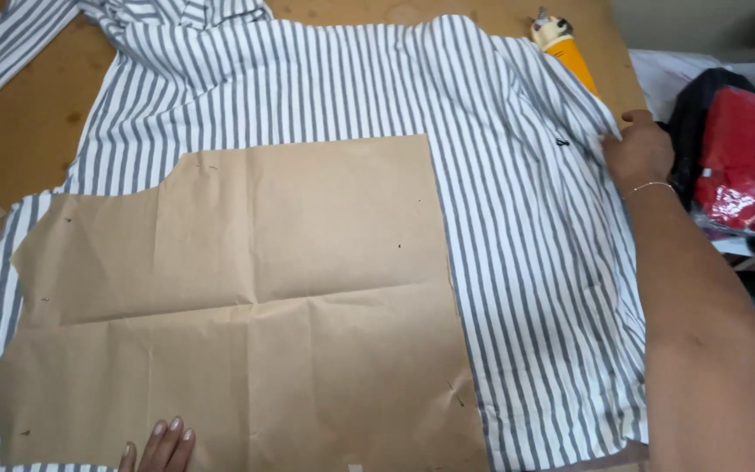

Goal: The person lays a brown paper pattern on a striped fabric, smooths it out, and secures it with pins. They then use a rotary cutter to cut the fabric along the pattern's edges.

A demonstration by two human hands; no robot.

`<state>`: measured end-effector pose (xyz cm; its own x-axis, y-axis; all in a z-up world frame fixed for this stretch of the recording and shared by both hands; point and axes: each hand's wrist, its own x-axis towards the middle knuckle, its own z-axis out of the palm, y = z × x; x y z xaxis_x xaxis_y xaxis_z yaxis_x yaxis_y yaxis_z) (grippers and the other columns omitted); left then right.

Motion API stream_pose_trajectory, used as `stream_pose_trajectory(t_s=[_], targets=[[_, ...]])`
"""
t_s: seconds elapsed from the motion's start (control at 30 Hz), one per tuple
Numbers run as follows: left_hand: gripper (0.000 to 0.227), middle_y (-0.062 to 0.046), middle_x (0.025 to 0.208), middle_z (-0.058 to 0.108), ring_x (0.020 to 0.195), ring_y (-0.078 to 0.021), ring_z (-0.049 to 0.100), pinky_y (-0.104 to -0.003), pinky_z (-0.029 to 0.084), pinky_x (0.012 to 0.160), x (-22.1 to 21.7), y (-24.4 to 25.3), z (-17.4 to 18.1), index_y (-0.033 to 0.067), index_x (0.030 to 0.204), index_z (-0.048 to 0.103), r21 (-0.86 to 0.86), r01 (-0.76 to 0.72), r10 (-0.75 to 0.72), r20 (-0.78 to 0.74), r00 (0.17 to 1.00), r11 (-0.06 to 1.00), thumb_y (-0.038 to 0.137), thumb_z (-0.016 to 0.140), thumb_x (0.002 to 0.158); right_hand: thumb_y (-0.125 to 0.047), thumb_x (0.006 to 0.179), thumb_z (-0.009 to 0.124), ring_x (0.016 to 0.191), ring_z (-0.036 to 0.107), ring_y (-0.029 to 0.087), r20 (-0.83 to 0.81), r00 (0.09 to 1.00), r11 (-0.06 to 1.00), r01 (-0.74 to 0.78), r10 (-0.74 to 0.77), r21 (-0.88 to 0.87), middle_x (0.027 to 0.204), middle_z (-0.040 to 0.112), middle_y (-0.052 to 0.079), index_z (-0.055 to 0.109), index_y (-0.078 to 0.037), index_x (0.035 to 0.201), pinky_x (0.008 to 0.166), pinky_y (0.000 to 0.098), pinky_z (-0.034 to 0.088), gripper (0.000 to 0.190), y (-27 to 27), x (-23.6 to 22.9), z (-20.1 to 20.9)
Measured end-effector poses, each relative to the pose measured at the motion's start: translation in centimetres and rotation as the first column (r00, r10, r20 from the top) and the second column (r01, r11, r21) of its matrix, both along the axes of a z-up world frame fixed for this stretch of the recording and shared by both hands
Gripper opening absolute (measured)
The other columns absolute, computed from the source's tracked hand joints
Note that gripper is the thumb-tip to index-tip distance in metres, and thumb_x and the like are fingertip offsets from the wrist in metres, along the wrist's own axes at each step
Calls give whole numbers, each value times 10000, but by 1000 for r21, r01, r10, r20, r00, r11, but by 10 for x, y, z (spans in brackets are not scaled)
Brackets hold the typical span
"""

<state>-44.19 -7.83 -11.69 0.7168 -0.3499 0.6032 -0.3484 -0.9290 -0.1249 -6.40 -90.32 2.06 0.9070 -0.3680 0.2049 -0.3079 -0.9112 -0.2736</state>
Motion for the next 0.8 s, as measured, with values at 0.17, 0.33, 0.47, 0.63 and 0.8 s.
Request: stream_pose_trajectory(t_s=[0.17, 0.33, 0.47, 0.63, 0.8], targets=[[576, -120, 1322, 727, 1248, -283, 676, -480, 363, 1163, 0, -12, 17, 124, 1251, 662, -39, -34, 33, -37, 999, 999, 377, 166, 1102, -282, 889, 689, 834, 708, 344, 69, 965, 881, -201, 254, -429, 962, 745, 99, 760, -111, 1140, 656, 479, 542, 311, 53, -1, 14], [464, -137, 1352, 712, 1223, -282, 680, -479, 395, 1089, 2, 13, 3, 110, 1337, 621, 136, 81, -84, 20, 996, 987, 325, 266, 1131, -259, 1139, 817, 738, 692, 214, 316, 933, 973, -109, 170, -201, 887, 745, 33, 740, -86, 1063, 642, 373, 555, 204, 19, 30, 4], [544, -134, 1393, 684, 1281, -292, 653, -480, 395, 1148, -4, -6, 21, 109, 1351, 616, 43, -1, 5, -94, 996, 999, 381, 208, 1117, -303, 1122, 718, 1126, 528, 469, 114, 992, 997, -47, 54, -62, 1267, 538, 269, 585, 49, 1334, 910, 571, 433, 431, 27, 52, 15], [572, -131, 1385, 684, 1253, -286, 667, -473, 401, 1125, -2, -6, 26, 119, 1345, 612, 54, 7, -2, -97, 995, 998, 419, 181, 1117, -537, 995, 662, 1029, 622, 498, -198, 980, 986, -14, -20, -168, 1221, 584, 258, 487, -30, 1398, 778, 623, 495, 671, 45, 87, 17], [539, -117, 1377, 686, 1274, -288, 664, -474, 402, 1168, -1, -24, 40, 122, 1278, 645, -45, -78, 70, -148, 987, 996, 386, 207, 1106, -559, 919, 753, 963, 661, 450, -225, 956, 982, 180, -188, -55, 1136, 663, 191, 497, -82, 1276, 726, 589, 530, 649, 37, 121, 1]])
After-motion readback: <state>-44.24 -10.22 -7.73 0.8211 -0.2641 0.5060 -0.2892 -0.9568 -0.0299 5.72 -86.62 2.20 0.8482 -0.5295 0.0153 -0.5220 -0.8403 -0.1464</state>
